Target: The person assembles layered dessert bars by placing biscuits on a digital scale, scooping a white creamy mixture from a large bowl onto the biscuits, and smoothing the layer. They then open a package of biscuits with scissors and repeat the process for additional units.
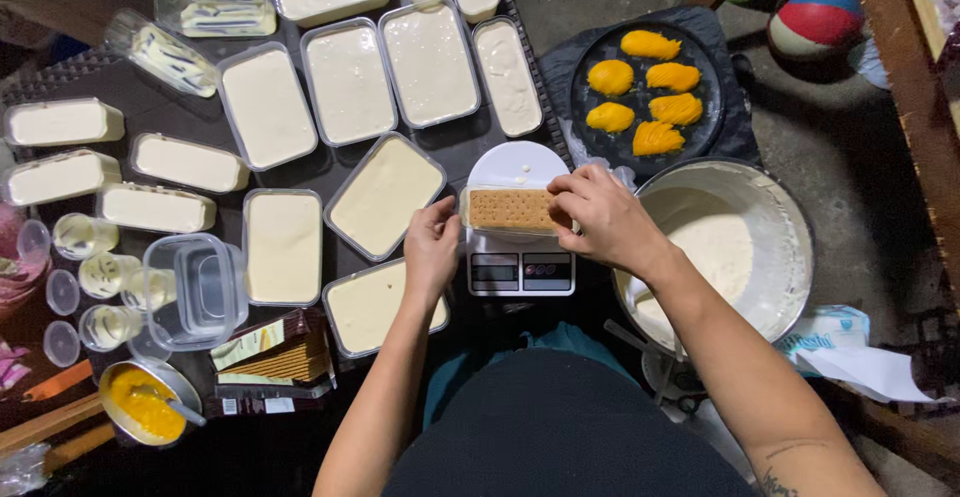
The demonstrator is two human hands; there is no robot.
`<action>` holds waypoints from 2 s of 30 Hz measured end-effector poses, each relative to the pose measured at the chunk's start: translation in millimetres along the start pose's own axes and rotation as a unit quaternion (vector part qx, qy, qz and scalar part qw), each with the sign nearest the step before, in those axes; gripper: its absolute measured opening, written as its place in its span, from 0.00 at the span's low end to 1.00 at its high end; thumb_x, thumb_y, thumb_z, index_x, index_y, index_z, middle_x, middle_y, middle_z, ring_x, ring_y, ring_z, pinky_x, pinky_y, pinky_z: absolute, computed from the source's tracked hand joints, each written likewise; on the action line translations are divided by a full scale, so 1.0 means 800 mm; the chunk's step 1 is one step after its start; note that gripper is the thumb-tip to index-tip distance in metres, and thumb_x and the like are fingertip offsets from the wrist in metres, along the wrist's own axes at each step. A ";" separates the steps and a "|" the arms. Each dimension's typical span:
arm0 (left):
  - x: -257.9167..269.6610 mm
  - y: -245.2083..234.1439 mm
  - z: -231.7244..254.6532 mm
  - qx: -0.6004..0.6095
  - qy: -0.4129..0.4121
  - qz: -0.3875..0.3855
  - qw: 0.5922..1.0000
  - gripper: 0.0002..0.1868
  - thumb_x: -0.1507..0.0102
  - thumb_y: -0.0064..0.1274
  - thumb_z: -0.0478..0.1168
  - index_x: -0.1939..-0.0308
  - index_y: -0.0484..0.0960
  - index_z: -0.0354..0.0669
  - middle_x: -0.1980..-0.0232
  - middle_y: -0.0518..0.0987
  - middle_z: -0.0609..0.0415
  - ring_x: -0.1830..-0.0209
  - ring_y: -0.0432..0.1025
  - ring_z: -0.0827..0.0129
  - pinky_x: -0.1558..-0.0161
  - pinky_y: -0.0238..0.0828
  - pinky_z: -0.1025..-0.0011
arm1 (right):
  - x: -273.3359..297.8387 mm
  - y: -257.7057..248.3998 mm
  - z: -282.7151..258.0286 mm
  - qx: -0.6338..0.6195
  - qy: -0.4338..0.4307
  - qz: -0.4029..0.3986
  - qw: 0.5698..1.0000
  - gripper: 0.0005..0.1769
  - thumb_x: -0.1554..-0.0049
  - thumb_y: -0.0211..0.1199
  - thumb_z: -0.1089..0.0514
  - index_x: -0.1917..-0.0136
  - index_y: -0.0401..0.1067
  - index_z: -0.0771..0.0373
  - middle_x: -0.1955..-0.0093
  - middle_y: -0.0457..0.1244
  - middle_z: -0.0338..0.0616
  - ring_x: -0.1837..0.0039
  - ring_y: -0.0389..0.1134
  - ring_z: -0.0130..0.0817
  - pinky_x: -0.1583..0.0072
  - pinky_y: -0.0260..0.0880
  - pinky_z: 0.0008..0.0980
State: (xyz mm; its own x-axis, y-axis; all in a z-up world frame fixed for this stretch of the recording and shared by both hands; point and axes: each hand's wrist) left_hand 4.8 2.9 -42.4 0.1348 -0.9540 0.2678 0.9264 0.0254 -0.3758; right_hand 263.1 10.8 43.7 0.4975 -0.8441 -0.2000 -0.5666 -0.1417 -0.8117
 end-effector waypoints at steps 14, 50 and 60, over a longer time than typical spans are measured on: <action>-0.003 -0.005 0.012 -0.137 0.091 0.018 0.986 0.20 0.39 0.52 0.37 0.43 0.77 0.39 0.46 0.72 0.44 0.50 0.70 0.59 0.46 0.68 0.66 | 0.021 0.027 0.008 0.095 0.051 0.009 0.994 0.17 0.56 0.73 0.49 0.57 0.77 0.61 0.39 0.61 0.50 0.34 0.58 0.49 0.36 0.60 0.48; -0.004 0.016 0.010 -0.447 0.322 -0.045 0.834 0.31 0.44 0.54 0.67 0.48 0.84 0.52 0.26 0.55 0.44 0.28 0.48 0.42 0.38 0.51 0.35 | 0.036 0.070 0.006 0.195 0.091 -0.004 0.977 0.34 0.63 0.72 0.32 0.51 0.80 0.56 0.29 0.54 0.56 0.30 0.51 0.53 0.40 0.58 0.51; -0.006 0.019 0.003 -0.469 0.339 -0.037 0.815 0.32 0.43 0.50 0.70 0.47 0.84 0.53 0.25 0.53 0.45 0.27 0.45 0.43 0.38 0.50 0.34 | 0.036 0.071 0.007 0.204 0.101 -0.026 0.973 0.36 0.62 0.70 0.28 0.50 0.80 0.54 0.29 0.53 0.56 0.31 0.51 0.53 0.41 0.57 0.52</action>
State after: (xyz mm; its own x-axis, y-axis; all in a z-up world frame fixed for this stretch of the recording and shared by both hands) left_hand 18.7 8.9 -47.3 -0.4293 -0.8962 -0.1118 0.2046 0.0241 -0.9786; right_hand 248.4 -18.6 -11.4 0.3560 -0.9316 -0.0739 -0.2149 -0.0046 -0.9766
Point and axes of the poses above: each hand's wrist, its own x-axis away from the middle knuckle, its own y-axis out of the palm, z = x × y
